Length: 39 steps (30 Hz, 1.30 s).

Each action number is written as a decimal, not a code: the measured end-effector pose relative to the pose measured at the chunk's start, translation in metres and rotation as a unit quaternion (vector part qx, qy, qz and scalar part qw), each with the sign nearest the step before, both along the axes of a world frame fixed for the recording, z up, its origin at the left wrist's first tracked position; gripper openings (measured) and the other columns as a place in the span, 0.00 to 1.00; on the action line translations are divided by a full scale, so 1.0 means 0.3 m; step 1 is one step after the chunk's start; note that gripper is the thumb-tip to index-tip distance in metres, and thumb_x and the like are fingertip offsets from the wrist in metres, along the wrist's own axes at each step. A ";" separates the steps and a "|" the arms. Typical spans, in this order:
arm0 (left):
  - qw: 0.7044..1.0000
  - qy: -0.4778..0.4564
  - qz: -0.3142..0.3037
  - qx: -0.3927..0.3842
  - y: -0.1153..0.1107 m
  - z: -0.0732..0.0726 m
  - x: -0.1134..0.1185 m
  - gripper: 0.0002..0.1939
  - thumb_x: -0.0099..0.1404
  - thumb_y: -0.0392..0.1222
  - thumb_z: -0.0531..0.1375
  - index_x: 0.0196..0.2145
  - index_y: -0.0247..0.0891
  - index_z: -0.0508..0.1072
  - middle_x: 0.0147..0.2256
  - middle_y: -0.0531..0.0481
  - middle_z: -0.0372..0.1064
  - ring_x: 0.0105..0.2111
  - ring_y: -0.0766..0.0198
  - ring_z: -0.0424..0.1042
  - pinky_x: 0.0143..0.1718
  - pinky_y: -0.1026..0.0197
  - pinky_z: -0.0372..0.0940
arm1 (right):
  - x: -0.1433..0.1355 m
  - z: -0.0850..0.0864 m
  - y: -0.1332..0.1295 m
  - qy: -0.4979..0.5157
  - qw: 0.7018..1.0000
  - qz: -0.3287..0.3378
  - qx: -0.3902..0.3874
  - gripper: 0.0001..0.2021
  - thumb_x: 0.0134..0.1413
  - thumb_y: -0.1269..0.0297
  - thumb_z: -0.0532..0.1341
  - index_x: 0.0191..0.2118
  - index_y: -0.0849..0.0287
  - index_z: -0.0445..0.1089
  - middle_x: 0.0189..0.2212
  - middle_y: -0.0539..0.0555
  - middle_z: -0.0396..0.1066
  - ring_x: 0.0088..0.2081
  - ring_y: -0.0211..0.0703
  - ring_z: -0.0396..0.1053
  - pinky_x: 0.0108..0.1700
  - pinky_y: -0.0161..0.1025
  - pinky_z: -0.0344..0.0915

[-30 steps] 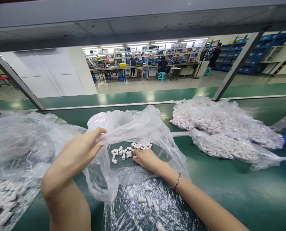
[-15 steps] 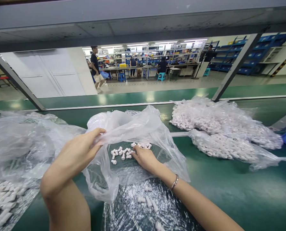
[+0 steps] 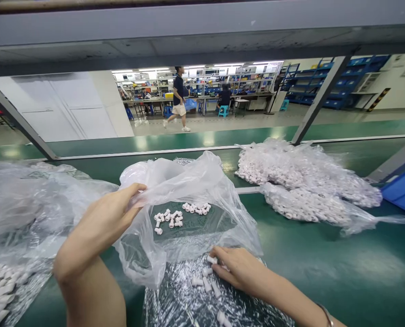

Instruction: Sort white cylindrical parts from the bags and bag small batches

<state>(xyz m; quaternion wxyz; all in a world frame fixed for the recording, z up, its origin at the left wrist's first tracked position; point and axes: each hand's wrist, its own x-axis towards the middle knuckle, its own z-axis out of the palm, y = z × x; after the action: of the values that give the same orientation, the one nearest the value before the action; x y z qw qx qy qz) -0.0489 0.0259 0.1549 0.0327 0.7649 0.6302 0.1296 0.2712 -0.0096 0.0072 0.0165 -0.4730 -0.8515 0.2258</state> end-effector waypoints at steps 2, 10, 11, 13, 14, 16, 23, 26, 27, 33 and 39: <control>1.000 0.000 -0.002 0.003 0.001 0.001 0.005 0.15 0.72 0.44 0.48 0.55 0.48 0.63 0.51 0.54 0.72 0.48 0.53 0.72 0.41 0.53 0.61 | 0.013 -0.101 0.005 -0.020 0.992 -0.002 0.123 0.16 0.66 0.55 0.47 0.48 0.54 0.66 0.39 0.51 0.71 0.33 0.30 0.68 0.30 0.30 0.53; 1.000 -0.006 -0.004 0.003 0.006 -0.003 0.003 0.15 0.72 0.44 0.48 0.54 0.48 0.63 0.51 0.52 0.71 0.49 0.52 0.71 0.41 0.52 0.61 | 0.013 -0.181 0.024 -0.050 0.912 0.051 0.405 0.11 0.62 0.58 0.53 0.44 0.56 0.69 0.37 0.53 0.70 0.39 0.35 0.67 0.34 0.31 0.56; 1.000 -0.006 -0.003 0.004 0.007 -0.004 0.002 0.15 0.72 0.44 0.48 0.55 0.48 0.63 0.51 0.52 0.72 0.48 0.53 0.72 0.41 0.53 0.61 | 0.018 -0.167 0.020 -0.039 0.911 0.054 0.406 0.13 0.62 0.58 0.53 0.46 0.56 0.69 0.38 0.53 0.71 0.41 0.35 0.67 0.35 0.31 0.57; 1.000 -0.008 -0.005 0.003 0.007 -0.003 0.001 0.15 0.72 0.44 0.48 0.55 0.48 0.63 0.50 0.52 0.72 0.48 0.53 0.72 0.41 0.53 0.61 | 0.026 -0.139 0.019 -0.015 0.912 0.051 0.407 0.14 0.61 0.57 0.55 0.47 0.55 0.70 0.39 0.53 0.72 0.42 0.35 0.67 0.37 0.31 0.59; 1.000 -0.008 -0.006 0.004 0.006 -0.002 0.002 0.15 0.72 0.44 0.48 0.55 0.48 0.63 0.50 0.52 0.72 0.48 0.53 0.72 0.41 0.53 0.61 | 0.028 -0.123 0.027 -0.002 0.913 0.040 0.405 0.13 0.60 0.57 0.55 0.46 0.55 0.71 0.39 0.53 0.72 0.42 0.35 0.67 0.38 0.31 0.59; 1.000 -0.009 -0.010 0.005 0.005 -0.001 0.006 0.15 0.72 0.43 0.48 0.55 0.48 0.62 0.50 0.52 0.72 0.48 0.53 0.72 0.41 0.53 0.61 | 0.021 -0.091 0.063 0.011 0.924 -0.007 0.383 0.12 0.61 0.58 0.54 0.42 0.55 0.72 0.36 0.53 0.72 0.40 0.34 0.66 0.39 0.32 0.59; 1.000 -0.011 -0.015 0.007 0.000 -0.005 0.006 0.16 0.72 0.43 0.48 0.55 0.48 0.62 0.51 0.53 0.72 0.48 0.53 0.72 0.41 0.53 0.60 | -0.090 -0.041 0.305 -0.040 0.972 -0.123 0.197 0.18 0.65 0.58 0.45 0.48 0.59 0.67 0.45 0.57 0.68 0.43 0.37 0.66 0.40 0.34 0.60; 1.000 -0.009 -0.006 0.001 0.004 -0.006 -0.002 0.16 0.72 0.44 0.48 0.55 0.49 0.62 0.50 0.53 0.72 0.48 0.53 0.72 0.40 0.53 0.60 | -0.110 -0.073 0.359 -0.036 0.976 -0.130 0.172 0.15 0.63 0.58 0.49 0.46 0.60 0.67 0.44 0.58 0.68 0.43 0.38 0.65 0.42 0.34 0.61; 1.000 -0.007 -0.004 0.000 0.006 -0.005 -0.003 0.16 0.72 0.44 0.48 0.55 0.49 0.62 0.50 0.53 0.72 0.48 0.53 0.72 0.40 0.54 0.60 | -0.108 -0.082 0.366 -0.030 0.976 -0.139 0.167 0.15 0.63 0.58 0.49 0.43 0.61 0.68 0.43 0.58 0.69 0.42 0.38 0.66 0.41 0.33 0.62; 1.000 -0.001 -0.010 0.004 0.015 0.001 0.006 0.15 0.72 0.44 0.49 0.55 0.47 0.63 0.50 0.54 0.72 0.48 0.54 0.72 0.41 0.54 0.61 | -0.050 -0.078 0.362 0.131 0.959 -0.253 -0.004 0.27 0.62 0.44 0.42 0.32 0.60 0.67 0.29 0.55 0.72 0.28 0.33 0.66 0.31 0.32 0.60; 1.000 0.005 -0.009 0.005 0.012 0.001 0.004 0.16 0.72 0.43 0.49 0.55 0.48 0.63 0.53 0.56 0.71 0.50 0.53 0.72 0.41 0.53 0.61 | -0.067 -0.059 0.364 0.284 0.917 -0.255 -0.118 0.27 0.61 0.41 0.42 0.40 0.59 0.66 0.37 0.56 0.73 0.29 0.31 0.67 0.32 0.30 0.66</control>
<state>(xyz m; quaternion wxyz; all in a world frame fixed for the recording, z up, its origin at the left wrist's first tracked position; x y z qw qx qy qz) -0.0477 0.0295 0.1553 0.0266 0.7715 0.6224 0.1288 0.2509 0.0996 -0.0105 0.2589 -0.5883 -0.6291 0.4373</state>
